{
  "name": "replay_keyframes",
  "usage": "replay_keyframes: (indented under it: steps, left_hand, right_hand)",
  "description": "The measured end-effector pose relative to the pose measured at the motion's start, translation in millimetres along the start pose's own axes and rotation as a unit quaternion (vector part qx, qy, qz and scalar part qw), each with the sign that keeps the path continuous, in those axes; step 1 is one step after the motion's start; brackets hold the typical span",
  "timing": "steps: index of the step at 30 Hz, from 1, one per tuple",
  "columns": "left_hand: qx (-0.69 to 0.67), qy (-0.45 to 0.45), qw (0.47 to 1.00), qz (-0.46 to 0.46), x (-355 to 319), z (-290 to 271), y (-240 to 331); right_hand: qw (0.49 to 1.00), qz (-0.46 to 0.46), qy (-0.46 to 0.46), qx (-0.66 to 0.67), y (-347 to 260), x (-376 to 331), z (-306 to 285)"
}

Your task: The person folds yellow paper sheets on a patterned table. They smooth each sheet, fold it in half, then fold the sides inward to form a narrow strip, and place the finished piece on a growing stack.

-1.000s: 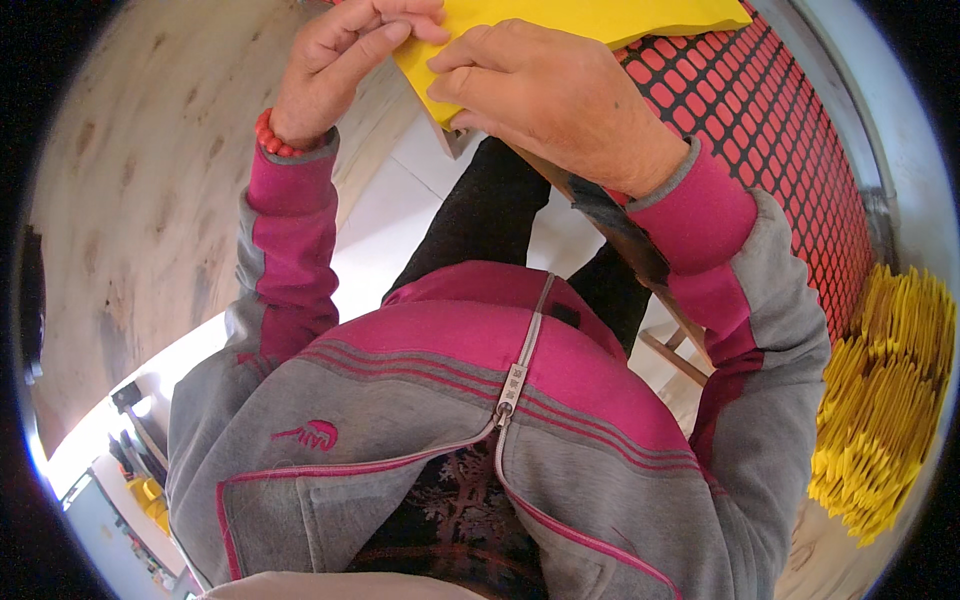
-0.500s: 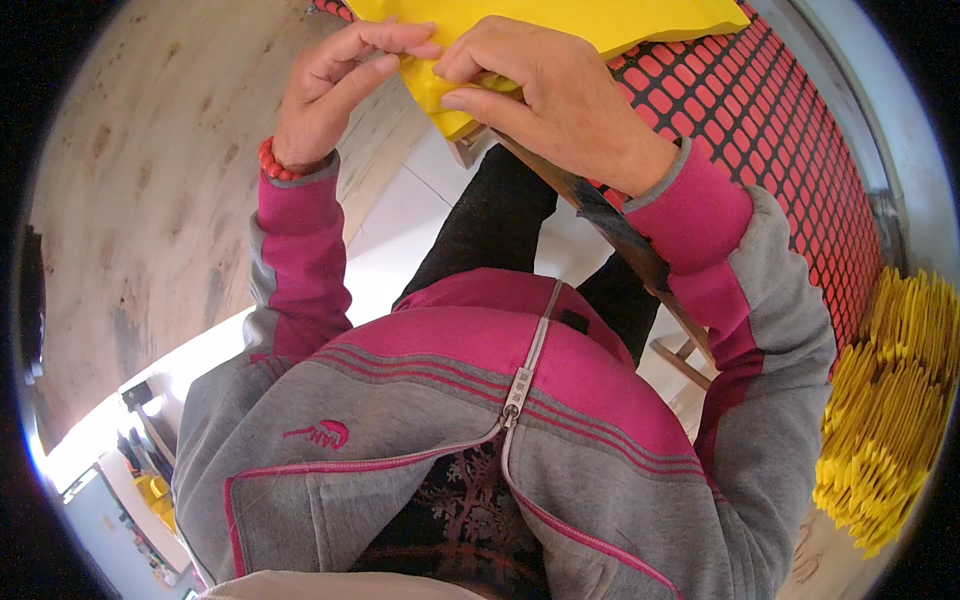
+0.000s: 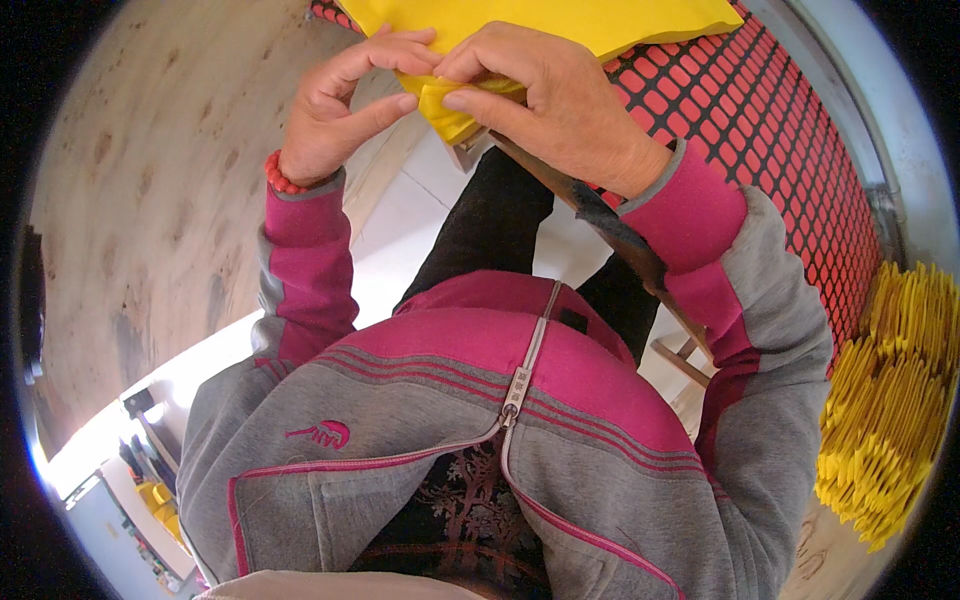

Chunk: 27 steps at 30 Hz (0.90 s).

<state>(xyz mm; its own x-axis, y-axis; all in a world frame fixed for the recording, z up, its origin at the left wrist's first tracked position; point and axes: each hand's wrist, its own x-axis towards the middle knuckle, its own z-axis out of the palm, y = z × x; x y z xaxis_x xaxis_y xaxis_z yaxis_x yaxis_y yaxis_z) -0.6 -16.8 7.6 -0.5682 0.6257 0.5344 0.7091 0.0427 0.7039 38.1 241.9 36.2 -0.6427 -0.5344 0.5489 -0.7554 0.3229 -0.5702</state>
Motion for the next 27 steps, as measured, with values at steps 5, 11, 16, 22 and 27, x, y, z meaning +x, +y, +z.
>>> replay_keyframes:
  steps: [5, 11, 16, 22, 27]
  left_hand:
    - [0.023, 0.014, 0.999, 0.021, 2, 3, -5]
    - [-0.029, 0.046, 0.998, 0.011, 1, 9, -6]
    - [-0.01, 0.087, 0.996, -0.008, 2, 19, 1]
    - [-0.036, 0.177, 0.981, -0.068, 4, 29, -4]
    - [-0.088, 0.213, 0.971, -0.061, 4, 33, -11]
  right_hand:
    - [1.0, 0.013, 0.023, 0.012, 0, -1, 2]
    - [0.998, 0.037, 0.018, 0.056, 0, -2, -2]
    - [0.995, 0.082, 0.001, 0.052, 1, -2, -4]
    - [0.983, 0.075, 0.164, 0.046, -11, -4, -3]
    - [0.981, -0.14, 0.089, -0.102, -15, 2, -12]
